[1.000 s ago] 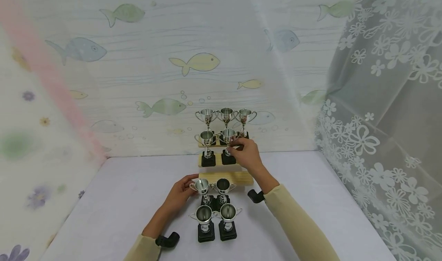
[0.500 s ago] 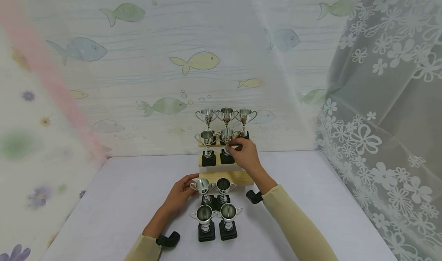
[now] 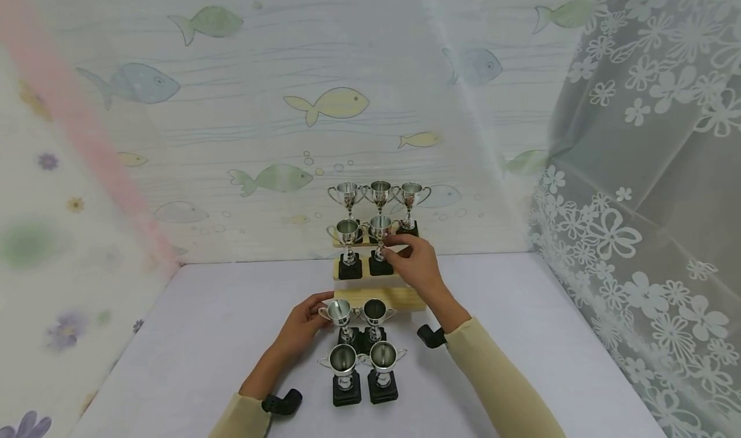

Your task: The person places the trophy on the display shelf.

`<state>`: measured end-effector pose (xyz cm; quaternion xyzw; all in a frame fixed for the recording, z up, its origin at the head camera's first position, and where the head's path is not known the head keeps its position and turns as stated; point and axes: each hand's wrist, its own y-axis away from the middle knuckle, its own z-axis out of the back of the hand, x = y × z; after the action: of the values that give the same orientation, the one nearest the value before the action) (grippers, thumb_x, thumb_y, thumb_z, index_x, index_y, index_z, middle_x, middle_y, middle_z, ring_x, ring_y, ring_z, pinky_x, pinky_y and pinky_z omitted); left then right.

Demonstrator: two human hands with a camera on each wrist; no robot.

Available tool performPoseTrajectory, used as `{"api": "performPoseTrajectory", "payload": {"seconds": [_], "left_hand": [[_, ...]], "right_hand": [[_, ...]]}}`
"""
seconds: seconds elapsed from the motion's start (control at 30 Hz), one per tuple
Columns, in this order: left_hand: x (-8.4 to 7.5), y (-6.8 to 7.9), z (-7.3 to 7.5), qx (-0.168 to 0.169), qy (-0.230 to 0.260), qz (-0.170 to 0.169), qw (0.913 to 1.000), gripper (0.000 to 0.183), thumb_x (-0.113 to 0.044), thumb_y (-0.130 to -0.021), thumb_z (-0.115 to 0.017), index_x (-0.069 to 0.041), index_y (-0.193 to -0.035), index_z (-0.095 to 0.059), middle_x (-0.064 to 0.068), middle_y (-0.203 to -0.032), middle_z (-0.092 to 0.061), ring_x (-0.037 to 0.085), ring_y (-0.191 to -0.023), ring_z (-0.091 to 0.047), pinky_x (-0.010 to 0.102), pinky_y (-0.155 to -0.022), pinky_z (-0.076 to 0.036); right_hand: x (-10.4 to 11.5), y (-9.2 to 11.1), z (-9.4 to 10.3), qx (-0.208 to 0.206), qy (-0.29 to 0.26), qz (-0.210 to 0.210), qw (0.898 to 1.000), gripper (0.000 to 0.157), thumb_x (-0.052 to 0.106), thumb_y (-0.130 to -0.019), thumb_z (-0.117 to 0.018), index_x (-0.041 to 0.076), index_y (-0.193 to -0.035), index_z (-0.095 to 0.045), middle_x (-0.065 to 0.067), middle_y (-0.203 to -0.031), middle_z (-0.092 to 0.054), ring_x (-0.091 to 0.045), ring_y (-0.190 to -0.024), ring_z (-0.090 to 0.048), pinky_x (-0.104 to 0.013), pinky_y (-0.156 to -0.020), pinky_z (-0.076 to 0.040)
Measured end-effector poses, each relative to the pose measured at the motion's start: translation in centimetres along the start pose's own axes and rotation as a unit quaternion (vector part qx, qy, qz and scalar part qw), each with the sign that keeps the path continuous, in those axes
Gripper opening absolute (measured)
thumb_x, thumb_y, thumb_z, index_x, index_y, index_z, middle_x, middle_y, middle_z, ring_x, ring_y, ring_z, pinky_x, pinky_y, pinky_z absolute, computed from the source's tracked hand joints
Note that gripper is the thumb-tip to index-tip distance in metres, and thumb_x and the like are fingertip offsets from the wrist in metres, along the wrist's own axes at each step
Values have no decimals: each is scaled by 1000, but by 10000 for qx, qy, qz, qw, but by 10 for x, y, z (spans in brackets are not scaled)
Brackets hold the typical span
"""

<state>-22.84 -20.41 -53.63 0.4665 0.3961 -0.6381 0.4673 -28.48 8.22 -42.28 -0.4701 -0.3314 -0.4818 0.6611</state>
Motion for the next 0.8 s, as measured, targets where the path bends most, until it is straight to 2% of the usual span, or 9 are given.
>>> {"api": "performPoseTrajectory", "payload": {"seconds": [0.23, 0.43, 0.57, 0.8], "left_hand": [[3, -1, 0, -18, -4, -29, 10000, 47, -3, -106, -59, 1, -152, -51, 14, -110, -74, 14, -91, -72, 26, -83, -59], [5, -2, 0, -10, -31, -22, 10000, 46, -4, -106, -59, 0, -152, -51, 14, -109, -74, 15, -91, -72, 26, -83, -59], [5, -2, 0, -2, -62, -53, 10000, 47, -5, -106, -59, 1, -152, -51, 13, -108, -74, 15, -91, -72, 26, -82, -58], [6, -3, 1, 46, -67, -55, 10000, 47, -5, -107, -59, 3, -153, -49, 14, -108, -74, 15, -91, -72, 26, -83, -59]], "right_hand": [[-3, 18, 12, 16, -346, 207, 9992, 26, 12, -97, -78, 6, -122, -76, -12, -114, -74, -31, -80, -69, -29, -64, -51], [-2, 36, 17, 21, -485, 178, 9987, 21, 8, -97, -77, 6, -118, -76, -11, -107, -71, -23, -82, -68, -25, -70, -53], [-1, 50, 19, 116, -580, 108, 9982, 18, 7, -97, -76, 7, -116, -76, -9, -104, -70, -22, -83, -68, -25, -72, -55], [-5, 74, 23, 368, -528, 545, 9964, 12, 13, -100, -75, 10, -112, -77, -8, -97, -74, -19, -83, -70, -27, -74, -58]]}}
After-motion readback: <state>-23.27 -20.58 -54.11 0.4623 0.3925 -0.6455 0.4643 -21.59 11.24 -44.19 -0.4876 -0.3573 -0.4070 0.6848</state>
